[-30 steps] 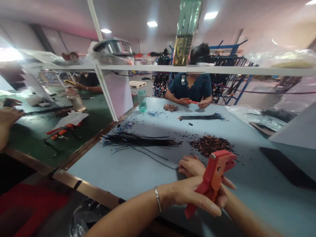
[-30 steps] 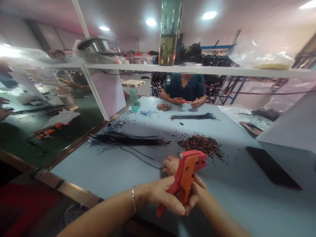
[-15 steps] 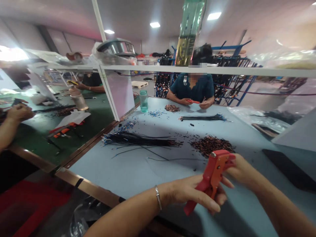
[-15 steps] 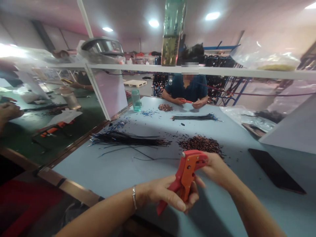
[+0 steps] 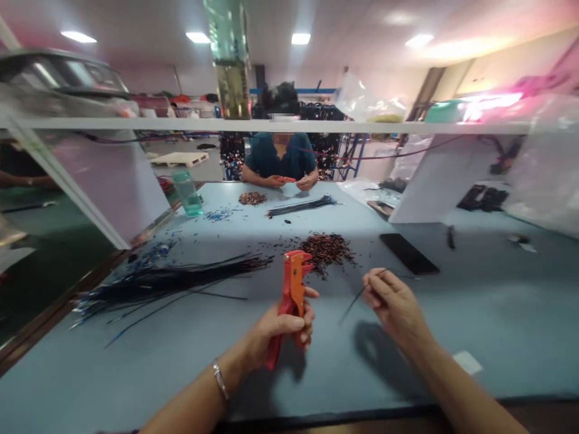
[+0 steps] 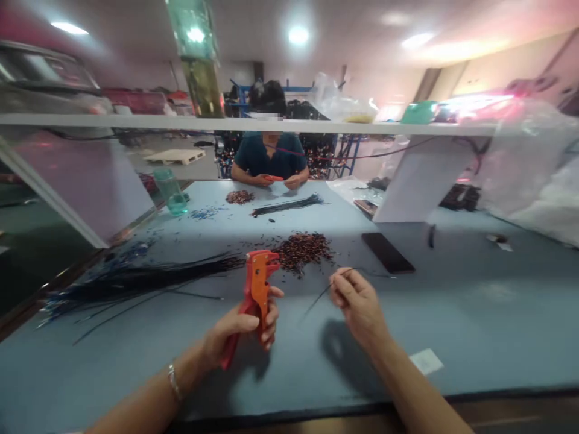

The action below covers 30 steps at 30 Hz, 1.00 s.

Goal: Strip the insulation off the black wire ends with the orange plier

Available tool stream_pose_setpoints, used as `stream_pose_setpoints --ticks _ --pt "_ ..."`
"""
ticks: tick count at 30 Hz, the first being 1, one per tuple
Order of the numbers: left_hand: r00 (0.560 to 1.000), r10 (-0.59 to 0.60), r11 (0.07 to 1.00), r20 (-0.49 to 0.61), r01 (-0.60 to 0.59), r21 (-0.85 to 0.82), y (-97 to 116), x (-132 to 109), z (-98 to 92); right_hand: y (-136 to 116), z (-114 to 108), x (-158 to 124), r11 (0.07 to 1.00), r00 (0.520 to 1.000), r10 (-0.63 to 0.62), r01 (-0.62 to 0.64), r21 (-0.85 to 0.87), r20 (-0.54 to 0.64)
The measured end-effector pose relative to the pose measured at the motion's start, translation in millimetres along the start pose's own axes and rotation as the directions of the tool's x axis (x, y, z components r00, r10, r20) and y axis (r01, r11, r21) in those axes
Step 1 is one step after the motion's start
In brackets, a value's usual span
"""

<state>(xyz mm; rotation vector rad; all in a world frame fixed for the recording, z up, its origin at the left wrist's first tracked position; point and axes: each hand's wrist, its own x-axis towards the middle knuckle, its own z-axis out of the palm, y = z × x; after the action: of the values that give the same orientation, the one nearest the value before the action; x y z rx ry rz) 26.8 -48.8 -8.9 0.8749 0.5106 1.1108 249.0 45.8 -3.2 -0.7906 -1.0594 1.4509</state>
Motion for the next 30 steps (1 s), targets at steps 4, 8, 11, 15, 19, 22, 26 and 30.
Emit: stream_pose_setpoints --ticks 4,8,11,15,19,22,26,30 --pt "0.997 0.024 0.998 -0.07 -0.02 0.053 -1 2 -10.2 15 6 -15 0.999 0.998 0.038 -0.038 0.003 -0.056" --pt "0.995 0.049 0.991 -0.084 -0.038 0.126 -1 3 -14.7 23 12 -21 0.999 0.992 0.044 -0.044 0.004 -0.121" --pt "0.995 0.013 0.98 -0.096 0.006 0.197 -3 2 -12.3 25 16 -25 0.998 0.993 0.067 -0.067 0.003 -0.101" --pt "0.992 -0.014 0.961 -0.122 0.047 0.272 -4 0 -8.2 25 15 -28 0.993 0.991 0.114 -0.11 0.049 -0.071" --pt "0.989 -0.081 0.956 -0.128 0.113 0.272 -1 1 -6.7 23 10 -28 0.99 0.985 0.124 -0.115 0.085 -0.117" --pt "0.985 -0.121 0.965 -0.126 0.147 0.216 2 3 -6.1 22 8 -28 0.99 0.983 0.121 -0.108 0.092 -0.141" --pt "0.983 -0.146 0.973 -0.114 0.163 0.161 3 4 -3.8 20 8 -29 0.99 0.983 0.121 -0.109 0.093 -0.135" --pt "0.977 -0.184 0.966 -0.112 0.201 0.165 3 4 -0.8 21 10 -29 0.991 0.985 0.12 -0.11 0.08 -0.125"
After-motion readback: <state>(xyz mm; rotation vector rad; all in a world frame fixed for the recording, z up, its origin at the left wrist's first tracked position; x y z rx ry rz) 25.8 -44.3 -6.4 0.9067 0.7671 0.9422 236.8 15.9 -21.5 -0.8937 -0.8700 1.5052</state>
